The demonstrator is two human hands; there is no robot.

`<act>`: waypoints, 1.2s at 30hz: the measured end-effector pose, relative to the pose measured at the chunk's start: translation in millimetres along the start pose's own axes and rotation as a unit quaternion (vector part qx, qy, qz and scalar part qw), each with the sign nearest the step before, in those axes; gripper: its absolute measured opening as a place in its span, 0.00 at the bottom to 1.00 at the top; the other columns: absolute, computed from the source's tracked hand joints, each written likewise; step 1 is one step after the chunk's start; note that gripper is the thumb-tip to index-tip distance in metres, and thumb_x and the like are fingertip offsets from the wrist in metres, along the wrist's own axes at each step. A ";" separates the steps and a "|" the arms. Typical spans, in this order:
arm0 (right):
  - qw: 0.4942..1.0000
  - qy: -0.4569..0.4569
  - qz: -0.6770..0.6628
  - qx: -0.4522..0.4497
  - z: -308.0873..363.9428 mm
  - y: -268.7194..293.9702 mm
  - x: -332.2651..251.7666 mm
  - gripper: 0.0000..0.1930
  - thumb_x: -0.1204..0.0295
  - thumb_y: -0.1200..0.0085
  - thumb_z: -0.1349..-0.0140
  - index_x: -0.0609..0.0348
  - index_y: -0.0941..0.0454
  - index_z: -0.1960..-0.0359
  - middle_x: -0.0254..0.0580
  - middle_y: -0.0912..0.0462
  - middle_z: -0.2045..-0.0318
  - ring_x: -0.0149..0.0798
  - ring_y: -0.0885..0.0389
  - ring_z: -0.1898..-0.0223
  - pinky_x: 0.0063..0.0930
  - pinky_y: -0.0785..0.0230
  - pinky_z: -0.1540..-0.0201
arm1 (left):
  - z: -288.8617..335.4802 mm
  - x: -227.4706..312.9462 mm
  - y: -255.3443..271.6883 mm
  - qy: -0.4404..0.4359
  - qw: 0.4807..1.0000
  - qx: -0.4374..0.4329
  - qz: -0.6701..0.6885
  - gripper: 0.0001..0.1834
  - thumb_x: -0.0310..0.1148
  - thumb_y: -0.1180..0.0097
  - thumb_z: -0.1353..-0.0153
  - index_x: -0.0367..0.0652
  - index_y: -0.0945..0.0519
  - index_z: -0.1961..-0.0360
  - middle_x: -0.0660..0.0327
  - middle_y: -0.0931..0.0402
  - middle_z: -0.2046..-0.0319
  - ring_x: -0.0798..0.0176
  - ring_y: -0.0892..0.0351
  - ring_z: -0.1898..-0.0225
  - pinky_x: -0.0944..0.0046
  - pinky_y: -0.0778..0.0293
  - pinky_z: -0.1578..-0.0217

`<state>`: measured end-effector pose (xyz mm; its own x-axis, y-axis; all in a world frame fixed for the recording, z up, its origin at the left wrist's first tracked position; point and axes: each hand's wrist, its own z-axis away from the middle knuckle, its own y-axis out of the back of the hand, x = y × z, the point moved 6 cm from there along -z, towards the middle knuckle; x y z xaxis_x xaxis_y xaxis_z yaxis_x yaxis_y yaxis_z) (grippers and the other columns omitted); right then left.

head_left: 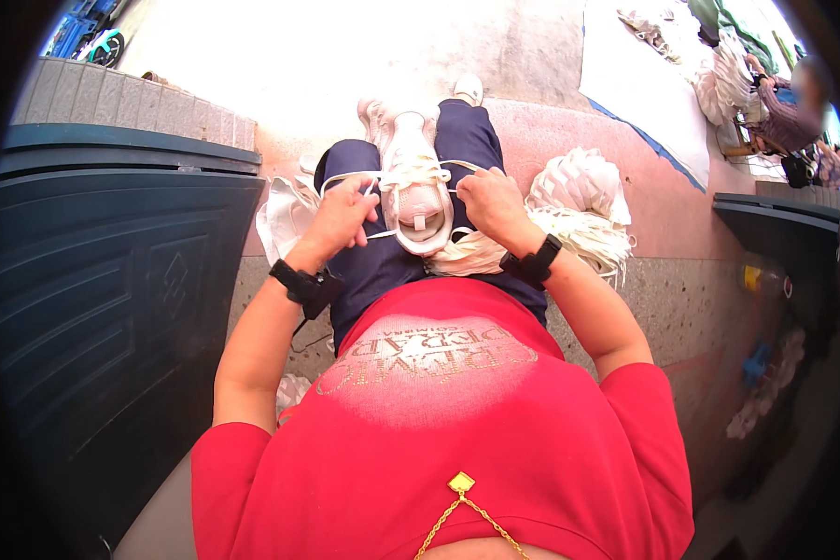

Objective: The recorder is threading laces into white shoes and bundling them.

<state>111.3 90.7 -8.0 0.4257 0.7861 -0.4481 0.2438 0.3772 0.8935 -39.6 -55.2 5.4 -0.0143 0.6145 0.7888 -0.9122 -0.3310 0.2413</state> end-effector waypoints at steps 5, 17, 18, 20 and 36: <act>0.999 0.003 0.039 -0.001 -3.4 -2.6 -5.9 0.06 0.72 0.52 0.54 0.56 0.23 0.83 0.42 0.25 0.75 0.43 0.28 0.68 0.40 0.38 0.68 | -0.5 -13.8 -5.4 0.024 1.000 -0.007 -0.005 0.15 0.34 0.54 0.41 0.36 0.28 0.56 0.64 0.29 0.80 0.75 0.35 0.92 0.77 0.43 0.95; 0.980 0.135 0.137 -0.051 -18.6 -12.9 -36.6 0.06 0.71 0.52 0.56 0.57 0.24 0.78 0.40 0.25 0.74 0.39 0.29 0.68 0.34 0.42 0.65 | 11.1 -27.2 0.1 0.012 0.997 0.080 0.021 0.13 0.34 0.50 0.43 0.34 0.24 0.64 0.63 0.27 0.79 0.76 0.34 0.91 0.78 0.42 0.92; 0.979 0.141 0.136 -0.050 -18.0 -12.3 -37.3 0.06 0.71 0.52 0.56 0.57 0.24 0.78 0.40 0.25 0.74 0.39 0.29 0.68 0.34 0.42 0.65 | 10.7 -26.0 -1.4 0.005 0.996 0.086 0.002 0.13 0.34 0.50 0.43 0.34 0.24 0.64 0.63 0.27 0.80 0.77 0.34 0.91 0.78 0.42 0.92; 0.979 0.098 0.162 -0.079 -17.8 -12.7 -33.6 0.06 0.70 0.52 0.56 0.57 0.23 0.78 0.40 0.25 0.74 0.39 0.29 0.68 0.33 0.43 0.65 | 8.6 -26.1 -4.1 -0.011 0.995 0.099 -0.010 0.12 0.34 0.50 0.44 0.34 0.23 0.66 0.64 0.28 0.81 0.75 0.34 0.91 0.76 0.40 0.91; 0.953 0.209 0.217 -0.033 -11.6 -15.3 -50.2 0.06 0.73 0.54 0.55 0.59 0.25 0.76 0.41 0.27 0.75 0.38 0.31 0.66 0.30 0.42 0.63 | 3.2 3.4 -10.8 -0.277 0.901 0.225 -0.248 0.08 0.30 0.52 0.48 0.35 0.24 0.75 0.49 0.27 0.83 0.50 0.25 0.81 0.58 0.30 0.78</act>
<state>76.1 51.1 1.1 0.0868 0.9962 0.0039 0.0628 -0.0094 0.9980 -28.5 -51.8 7.2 0.6700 0.3564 0.6512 -0.4900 -0.4466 0.7486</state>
